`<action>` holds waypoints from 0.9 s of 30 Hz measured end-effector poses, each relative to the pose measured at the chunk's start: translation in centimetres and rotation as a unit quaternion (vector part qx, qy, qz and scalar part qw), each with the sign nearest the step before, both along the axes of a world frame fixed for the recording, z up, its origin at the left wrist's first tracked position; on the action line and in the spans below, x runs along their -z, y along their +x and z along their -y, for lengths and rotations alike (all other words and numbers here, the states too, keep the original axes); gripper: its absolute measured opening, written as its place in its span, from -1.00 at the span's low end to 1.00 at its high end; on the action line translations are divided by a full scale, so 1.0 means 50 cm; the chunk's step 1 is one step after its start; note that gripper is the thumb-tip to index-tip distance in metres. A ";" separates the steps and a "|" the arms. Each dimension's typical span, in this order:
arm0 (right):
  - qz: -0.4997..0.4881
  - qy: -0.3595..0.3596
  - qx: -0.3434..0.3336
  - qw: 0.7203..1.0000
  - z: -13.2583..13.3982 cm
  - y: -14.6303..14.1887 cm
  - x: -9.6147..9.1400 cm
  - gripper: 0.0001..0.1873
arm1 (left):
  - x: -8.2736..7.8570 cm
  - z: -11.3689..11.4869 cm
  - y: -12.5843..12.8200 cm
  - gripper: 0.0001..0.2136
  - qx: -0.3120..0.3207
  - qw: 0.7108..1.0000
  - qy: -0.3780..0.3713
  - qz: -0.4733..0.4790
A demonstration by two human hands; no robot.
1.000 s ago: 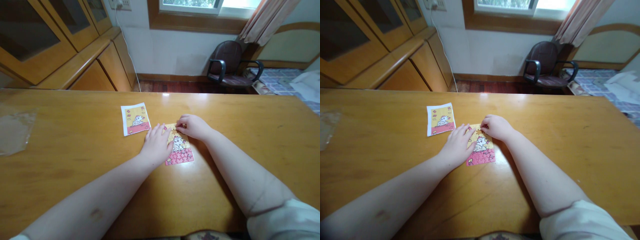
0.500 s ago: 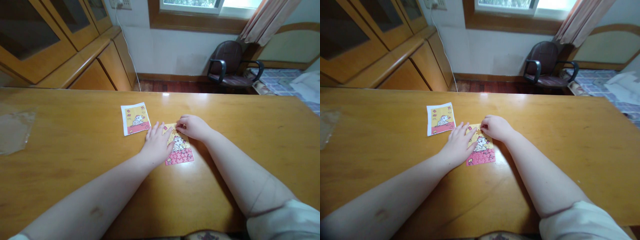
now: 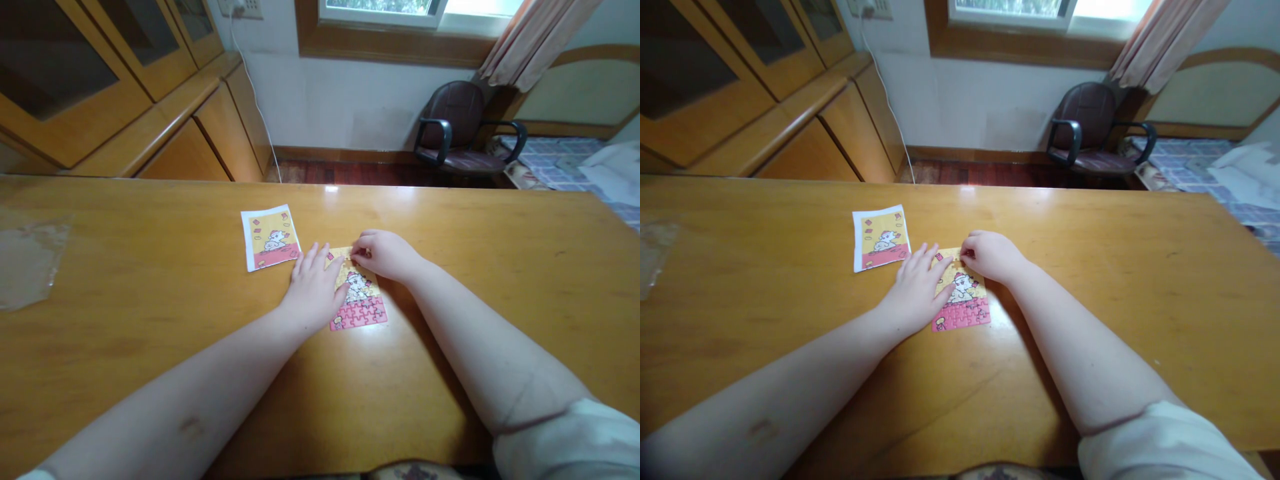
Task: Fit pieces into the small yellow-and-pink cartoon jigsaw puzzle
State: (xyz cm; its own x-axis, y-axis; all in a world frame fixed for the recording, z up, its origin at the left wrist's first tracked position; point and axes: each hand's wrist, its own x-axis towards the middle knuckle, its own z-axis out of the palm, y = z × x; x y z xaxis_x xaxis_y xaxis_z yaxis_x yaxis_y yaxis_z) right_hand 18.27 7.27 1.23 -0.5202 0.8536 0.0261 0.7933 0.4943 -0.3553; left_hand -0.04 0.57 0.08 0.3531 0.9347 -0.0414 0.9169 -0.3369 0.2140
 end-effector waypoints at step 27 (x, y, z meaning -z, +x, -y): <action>0.003 -0.027 0.155 0.988 -0.040 0.053 0.003 -0.77 | -0.001 -0.003 -0.003 -0.48 0.022 1.000 -0.006 -0.010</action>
State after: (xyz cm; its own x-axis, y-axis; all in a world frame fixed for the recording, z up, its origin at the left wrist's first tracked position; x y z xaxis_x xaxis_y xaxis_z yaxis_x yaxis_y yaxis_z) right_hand 20.95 9.27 1.07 -0.2335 0.9720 -0.0256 0.9062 0.2080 -0.3682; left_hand -0.22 0.71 0.14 0.3933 0.9175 -0.0598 0.9053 -0.3751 0.1991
